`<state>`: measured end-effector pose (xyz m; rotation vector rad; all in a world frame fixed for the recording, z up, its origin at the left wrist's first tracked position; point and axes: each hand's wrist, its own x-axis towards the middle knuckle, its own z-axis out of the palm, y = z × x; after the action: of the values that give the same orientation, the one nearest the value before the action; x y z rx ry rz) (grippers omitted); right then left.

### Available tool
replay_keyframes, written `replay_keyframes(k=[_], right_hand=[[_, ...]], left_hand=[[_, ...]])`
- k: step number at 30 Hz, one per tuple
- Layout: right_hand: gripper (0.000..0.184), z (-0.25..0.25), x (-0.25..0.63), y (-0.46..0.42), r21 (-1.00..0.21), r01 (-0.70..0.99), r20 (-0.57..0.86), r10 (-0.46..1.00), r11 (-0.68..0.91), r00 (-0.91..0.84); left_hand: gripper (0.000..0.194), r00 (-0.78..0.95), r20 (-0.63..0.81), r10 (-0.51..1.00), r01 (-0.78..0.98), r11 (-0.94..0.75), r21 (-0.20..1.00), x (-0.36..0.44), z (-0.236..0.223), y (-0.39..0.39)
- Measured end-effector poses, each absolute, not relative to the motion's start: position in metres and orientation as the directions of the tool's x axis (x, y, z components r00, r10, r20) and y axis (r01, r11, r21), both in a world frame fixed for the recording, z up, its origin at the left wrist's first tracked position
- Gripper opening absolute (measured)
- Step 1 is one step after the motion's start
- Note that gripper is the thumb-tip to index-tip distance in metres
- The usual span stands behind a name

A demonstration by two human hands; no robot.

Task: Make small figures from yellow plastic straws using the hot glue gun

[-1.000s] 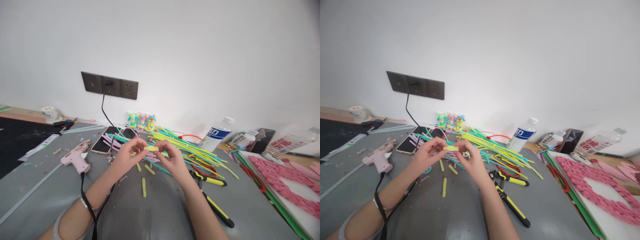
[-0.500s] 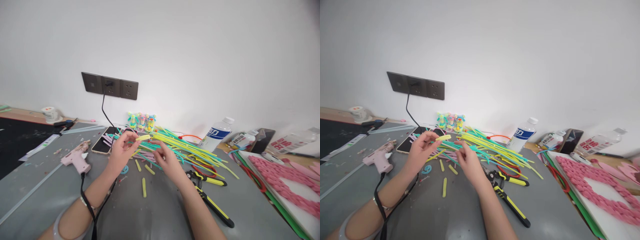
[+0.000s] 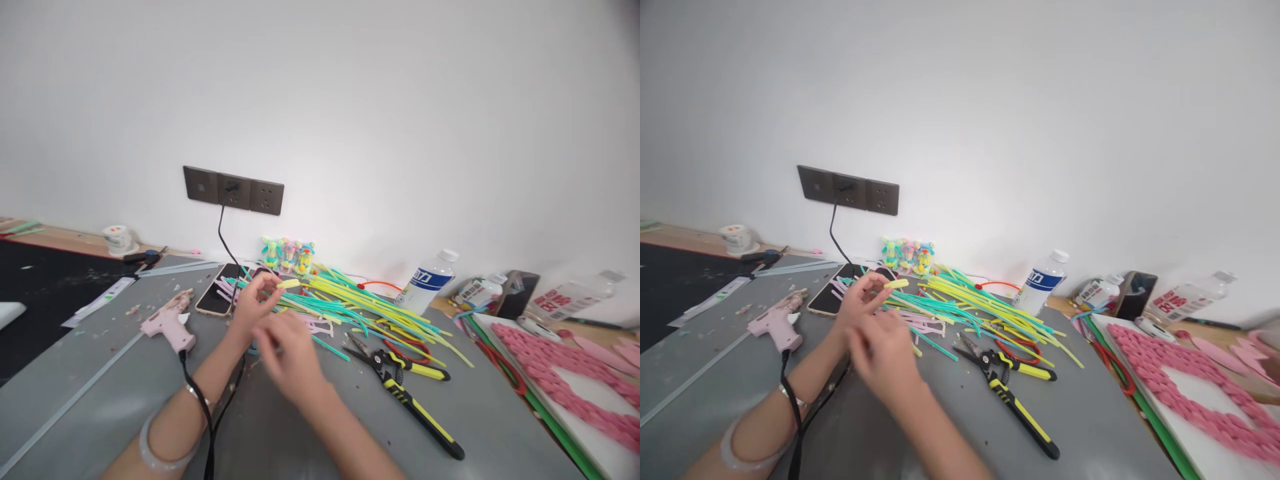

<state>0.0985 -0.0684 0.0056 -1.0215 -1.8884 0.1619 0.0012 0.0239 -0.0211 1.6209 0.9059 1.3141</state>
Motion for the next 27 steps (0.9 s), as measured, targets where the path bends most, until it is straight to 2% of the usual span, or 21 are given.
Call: replay_keyframes(k=[2,3,6,8,11,14,17,22,23,25,27], right_hand=[[0.012,0.014,0.058,-0.072,-0.446,0.538,0.627,0.679,0.715,-0.382],[0.017,0.017,0.037,-0.073,-0.442,0.561,0.559,0.704,0.7,-0.438],[0.051,0.017,-0.02,-0.072,-0.465,0.729,0.269,0.865,0.502,-0.425],[0.065,0.01,-0.047,-0.064,-0.42,0.835,0.113,0.934,0.355,-0.34],[0.063,-0.005,-0.07,-0.046,-0.361,0.893,0.084,0.963,0.269,-0.256],[0.06,-0.012,-0.075,-0.031,-0.365,0.91,-0.004,0.977,0.195,-0.211],[0.067,-0.009,-0.071,-0.026,-0.387,0.903,-0.092,0.966,0.188,-0.24],[0.086,0.003,-0.06,-0.029,-0.476,0.853,-0.144,0.938,0.213,-0.314],[0.084,0.004,-0.057,-0.03,-0.517,0.83,-0.141,0.936,0.207,-0.321],[0.065,0.006,-0.051,-0.031,-0.625,0.758,-0.084,0.949,0.188,-0.304],[0.05,0.004,-0.046,-0.033,-0.743,0.627,0.07,0.959,0.234,-0.275]], left_hand=[[0.015,0.242,0.366,0.899,0.085,-0.395,0.915,0.001,-0.023,0.024],[0.012,0.281,0.362,0.889,0.124,-0.408,0.905,0.001,-0.024,0.023],[0.006,0.378,0.362,0.852,0.221,-0.463,0.859,0.001,-0.025,0.018],[0.004,0.405,0.36,0.84,0.267,-0.486,0.832,0.0,-0.026,0.017],[0.002,0.422,0.36,0.832,0.298,-0.503,0.811,0.0,-0.027,0.018],[0.003,0.423,0.375,0.825,0.316,-0.522,0.792,-0.001,-0.026,0.019],[0.004,0.425,0.39,0.816,0.341,-0.544,0.767,-0.001,-0.026,0.017],[0.004,0.42,0.39,0.819,0.3,-0.531,0.792,0.003,-0.03,0.016],[0.005,0.418,0.386,0.822,0.295,-0.525,0.798,0.004,-0.031,0.017],[0.006,0.415,0.38,0.827,0.287,-0.515,0.807,0.005,-0.033,0.017],[0.007,0.409,0.379,0.83,0.275,-0.508,0.816,0.005,-0.034,0.018]])
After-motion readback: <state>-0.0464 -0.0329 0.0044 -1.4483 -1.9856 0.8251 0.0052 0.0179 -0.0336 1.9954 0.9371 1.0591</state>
